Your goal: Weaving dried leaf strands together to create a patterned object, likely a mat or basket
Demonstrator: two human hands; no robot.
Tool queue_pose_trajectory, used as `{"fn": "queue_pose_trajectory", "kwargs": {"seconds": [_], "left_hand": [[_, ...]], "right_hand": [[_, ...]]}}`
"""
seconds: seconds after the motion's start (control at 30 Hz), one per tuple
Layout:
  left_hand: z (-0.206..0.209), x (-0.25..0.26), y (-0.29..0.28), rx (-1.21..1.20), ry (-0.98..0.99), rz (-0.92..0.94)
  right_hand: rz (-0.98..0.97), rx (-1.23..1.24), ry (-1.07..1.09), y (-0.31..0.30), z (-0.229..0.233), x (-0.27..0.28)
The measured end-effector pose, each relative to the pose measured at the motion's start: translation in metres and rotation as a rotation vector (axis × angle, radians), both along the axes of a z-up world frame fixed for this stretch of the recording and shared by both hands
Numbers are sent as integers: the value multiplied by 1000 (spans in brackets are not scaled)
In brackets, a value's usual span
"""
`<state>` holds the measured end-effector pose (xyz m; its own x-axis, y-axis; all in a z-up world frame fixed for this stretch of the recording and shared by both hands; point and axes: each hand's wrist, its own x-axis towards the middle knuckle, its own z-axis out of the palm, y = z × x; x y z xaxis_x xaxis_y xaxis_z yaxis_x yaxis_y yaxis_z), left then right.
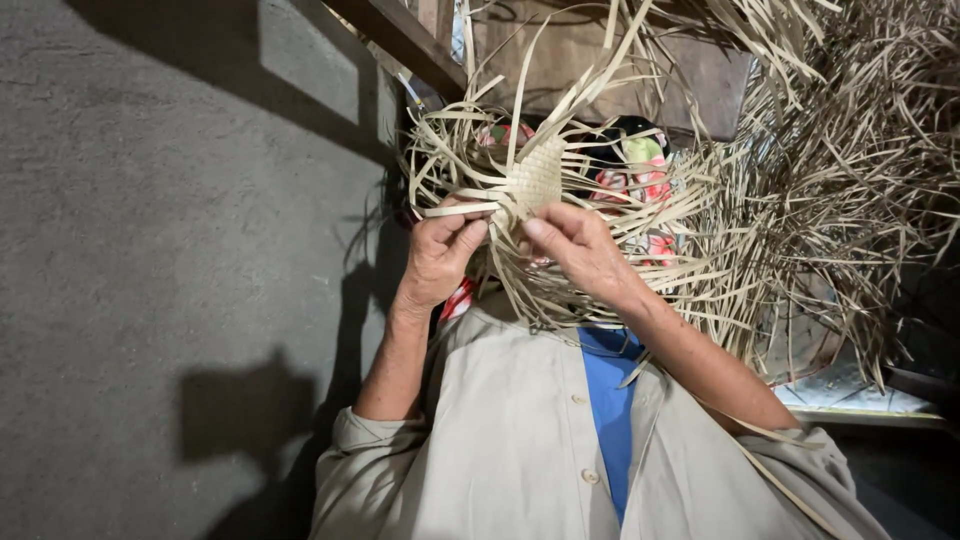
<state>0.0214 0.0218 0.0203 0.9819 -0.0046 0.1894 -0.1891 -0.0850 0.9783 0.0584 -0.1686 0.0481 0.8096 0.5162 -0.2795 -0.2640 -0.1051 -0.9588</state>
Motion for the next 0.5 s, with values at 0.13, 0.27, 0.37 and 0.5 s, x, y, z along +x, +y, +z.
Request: {"fn": "queue_pose_trajectory", "kwargs": {"seconds": [0.13,0.27,0.37,0.5], "left_hand": [[-3,1,1,29,17,8],[-17,-1,8,75,12,39],[-8,-3,10,84,21,42],[-1,-16,5,468,-293,430]], "right_hand": [[-8,16,-24,3,-14,-9],[-6,-31,-147,12,-29,-16],[28,-111,-245,20,-27,-20],[47,-128,-275,21,-51,-24]]}}
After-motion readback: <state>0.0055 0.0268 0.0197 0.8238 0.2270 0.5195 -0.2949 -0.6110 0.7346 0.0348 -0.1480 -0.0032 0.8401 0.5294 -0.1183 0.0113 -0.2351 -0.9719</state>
